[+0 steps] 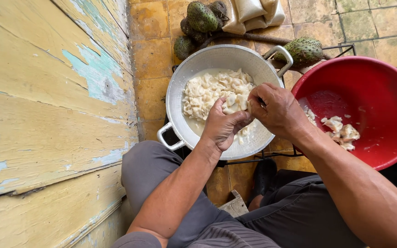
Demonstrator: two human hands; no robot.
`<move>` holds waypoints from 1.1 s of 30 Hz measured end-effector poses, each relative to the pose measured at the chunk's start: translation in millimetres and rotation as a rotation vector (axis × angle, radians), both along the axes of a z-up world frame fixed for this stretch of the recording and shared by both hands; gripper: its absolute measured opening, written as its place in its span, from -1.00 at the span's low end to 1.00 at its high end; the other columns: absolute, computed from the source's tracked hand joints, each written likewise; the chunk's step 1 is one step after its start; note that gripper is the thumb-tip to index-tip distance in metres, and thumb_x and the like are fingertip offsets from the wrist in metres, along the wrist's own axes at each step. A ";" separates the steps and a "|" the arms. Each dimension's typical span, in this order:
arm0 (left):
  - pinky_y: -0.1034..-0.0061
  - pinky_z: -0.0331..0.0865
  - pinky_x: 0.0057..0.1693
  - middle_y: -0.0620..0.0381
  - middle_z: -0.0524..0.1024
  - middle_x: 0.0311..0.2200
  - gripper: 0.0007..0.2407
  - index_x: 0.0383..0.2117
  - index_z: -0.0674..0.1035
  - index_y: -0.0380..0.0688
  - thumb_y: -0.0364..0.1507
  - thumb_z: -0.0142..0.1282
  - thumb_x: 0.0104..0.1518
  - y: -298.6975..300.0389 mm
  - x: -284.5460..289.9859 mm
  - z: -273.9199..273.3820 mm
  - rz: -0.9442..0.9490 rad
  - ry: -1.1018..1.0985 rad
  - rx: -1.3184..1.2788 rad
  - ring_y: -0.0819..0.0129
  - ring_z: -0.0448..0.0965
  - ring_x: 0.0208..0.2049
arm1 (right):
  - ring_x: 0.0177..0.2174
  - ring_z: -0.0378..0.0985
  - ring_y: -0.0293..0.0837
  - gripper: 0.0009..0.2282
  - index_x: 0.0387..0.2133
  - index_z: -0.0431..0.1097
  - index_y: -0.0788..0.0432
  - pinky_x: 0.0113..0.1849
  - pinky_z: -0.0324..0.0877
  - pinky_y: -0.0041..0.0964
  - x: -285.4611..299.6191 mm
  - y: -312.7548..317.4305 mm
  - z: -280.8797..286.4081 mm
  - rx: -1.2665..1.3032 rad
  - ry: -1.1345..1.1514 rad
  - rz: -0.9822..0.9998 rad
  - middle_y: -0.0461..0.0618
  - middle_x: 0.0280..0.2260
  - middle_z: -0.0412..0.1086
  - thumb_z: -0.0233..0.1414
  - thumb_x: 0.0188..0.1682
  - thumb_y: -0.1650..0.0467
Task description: Manually separating and transferring fruit segments from a bowl to a pan with liquid
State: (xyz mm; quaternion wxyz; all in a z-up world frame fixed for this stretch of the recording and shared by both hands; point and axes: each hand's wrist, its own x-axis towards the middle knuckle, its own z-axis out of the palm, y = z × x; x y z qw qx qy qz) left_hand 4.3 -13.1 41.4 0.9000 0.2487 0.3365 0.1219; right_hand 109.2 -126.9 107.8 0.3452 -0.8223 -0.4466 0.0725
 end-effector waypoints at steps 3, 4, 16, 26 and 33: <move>0.34 0.65 -0.31 -0.10 0.58 -0.37 -0.46 -0.12 0.48 -0.23 -0.85 0.30 -0.33 -0.5 -4.8 5.6 0.002 -0.005 0.015 0.14 0.66 -0.42 | -0.48 0.53 0.21 -0.92 -0.44 0.42 0.21 -0.49 0.38 -0.10 -0.2 0.0 0.3 0.016 -0.012 -0.002 0.17 -0.51 0.35 0.15 0.00 0.46; 0.34 0.64 -0.32 -0.10 0.57 -0.39 -0.46 -0.12 0.48 -0.23 -0.85 0.30 -0.34 0.7 -4.6 10.2 0.007 -0.016 0.015 0.15 0.64 -0.43 | -0.48 0.53 0.21 -0.93 -0.44 0.42 0.21 -0.48 0.39 -0.10 1.3 -0.5 -0.9 0.026 -0.061 -0.014 0.16 -0.51 0.34 0.14 0.01 0.48; 0.15 0.64 -0.07 -0.24 0.59 -0.32 -0.61 -0.11 0.39 -0.15 -0.72 0.24 -0.04 15.7 -13.5 13.5 0.073 -0.056 -0.078 0.00 0.70 -0.32 | -0.41 0.54 0.20 -0.98 -0.39 0.45 0.21 -0.43 0.40 -0.07 21.6 -14.2 -22.5 -0.003 -0.091 -0.122 0.19 -0.44 0.39 0.13 -0.01 0.53; 0.33 0.53 0.02 -0.20 0.65 -0.24 -0.77 -0.10 0.46 -0.06 -0.55 0.21 0.17 10.0 -4.8 -29.6 0.135 -0.035 0.013 -0.03 0.68 -0.11 | -0.32 0.59 0.14 -0.90 -0.35 0.50 0.20 -0.33 0.43 -0.04 11.0 -10.4 -17.7 -0.071 0.204 -0.134 0.21 -0.34 0.51 0.00 0.03 0.53; 0.27 0.57 -0.01 -0.18 0.65 -0.28 -0.69 -0.08 0.46 -0.10 -0.63 0.26 0.08 9.2 -8.9 -29.4 0.189 0.071 0.051 -0.02 0.71 -0.20 | -0.36 0.57 0.09 -0.88 -0.32 0.51 0.15 -0.33 0.42 -0.01 7.7 -4.5 -23.3 -0.089 0.259 -0.107 0.16 -0.46 0.46 -0.01 0.03 0.52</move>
